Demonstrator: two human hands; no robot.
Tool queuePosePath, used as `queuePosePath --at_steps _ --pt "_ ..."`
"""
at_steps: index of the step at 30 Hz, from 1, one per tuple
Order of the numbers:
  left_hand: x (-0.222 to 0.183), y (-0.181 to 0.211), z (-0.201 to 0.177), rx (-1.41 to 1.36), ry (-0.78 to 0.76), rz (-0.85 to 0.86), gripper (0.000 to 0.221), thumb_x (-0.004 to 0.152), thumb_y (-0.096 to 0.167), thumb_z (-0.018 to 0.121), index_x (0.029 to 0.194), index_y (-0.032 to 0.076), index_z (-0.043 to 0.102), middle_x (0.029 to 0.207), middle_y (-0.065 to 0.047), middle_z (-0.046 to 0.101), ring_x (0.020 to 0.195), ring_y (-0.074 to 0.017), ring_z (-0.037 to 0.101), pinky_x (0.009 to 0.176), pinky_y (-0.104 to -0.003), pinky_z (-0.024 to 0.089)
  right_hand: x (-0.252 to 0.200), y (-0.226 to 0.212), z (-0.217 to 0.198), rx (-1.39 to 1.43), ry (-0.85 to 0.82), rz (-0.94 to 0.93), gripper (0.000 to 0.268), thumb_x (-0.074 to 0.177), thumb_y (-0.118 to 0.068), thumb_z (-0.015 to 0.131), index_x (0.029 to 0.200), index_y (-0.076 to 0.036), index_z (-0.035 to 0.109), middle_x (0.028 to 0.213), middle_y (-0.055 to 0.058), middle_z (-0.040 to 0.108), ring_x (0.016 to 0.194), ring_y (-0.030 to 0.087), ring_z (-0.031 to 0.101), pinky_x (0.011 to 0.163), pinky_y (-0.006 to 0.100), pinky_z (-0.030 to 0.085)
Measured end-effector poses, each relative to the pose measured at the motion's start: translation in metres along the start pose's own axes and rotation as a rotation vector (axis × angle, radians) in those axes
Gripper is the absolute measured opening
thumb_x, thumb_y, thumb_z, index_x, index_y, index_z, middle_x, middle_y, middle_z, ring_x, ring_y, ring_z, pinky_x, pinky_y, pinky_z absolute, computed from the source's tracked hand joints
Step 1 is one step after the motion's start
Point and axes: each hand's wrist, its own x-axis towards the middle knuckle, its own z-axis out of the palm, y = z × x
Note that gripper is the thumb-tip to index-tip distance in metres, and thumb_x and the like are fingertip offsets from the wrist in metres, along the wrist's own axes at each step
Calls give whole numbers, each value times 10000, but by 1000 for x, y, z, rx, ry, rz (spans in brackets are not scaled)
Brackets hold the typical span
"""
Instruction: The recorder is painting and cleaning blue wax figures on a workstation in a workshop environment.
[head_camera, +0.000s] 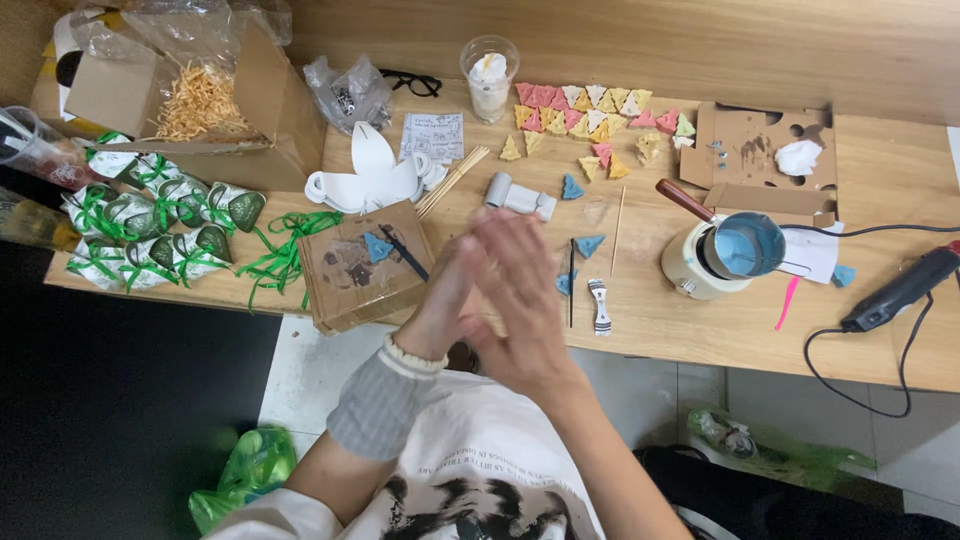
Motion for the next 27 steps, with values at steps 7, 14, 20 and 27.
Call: queuePosePath --at_steps 7,14,20,27 --pt "-34 55 61 3 -116 -116 671 1029 449 421 1620 166 280 1736 -17 243 1643 -188 175 1342 -409 102 19 77 -4 253 275 298 547 1093 -421 312 1403 -51 569 1516 189 543 1472 313 472 1286 467 260" --pt "35 14 -26 1483 -202 922 540 1069 497 334 1463 190 540 1639 -135 334 1567 -342 250 1301 -510 48 27 -25 -28 1473 93 716 679 1123 -483 324 1449 90 487 1465 262 530 1367 327 520 1223 422 337" --pt "17 44 -50 1115 322 503 389 959 180 733 1322 93 625 1552 -146 490 1468 -306 459 1240 -435 370 8 -7 -58 1328 269 780 486 993 -296 487 1381 -3 481 1379 177 604 1249 280 603 1081 443 450" --pt "-10 65 0 1123 276 596 167 860 103 844 1019 108 792 1493 -120 549 1467 -327 449 1252 -460 361 -1 7 -40 1020 264 676 465 951 68 625 1392 17 487 1179 162 656 1112 207 630 1012 360 494"
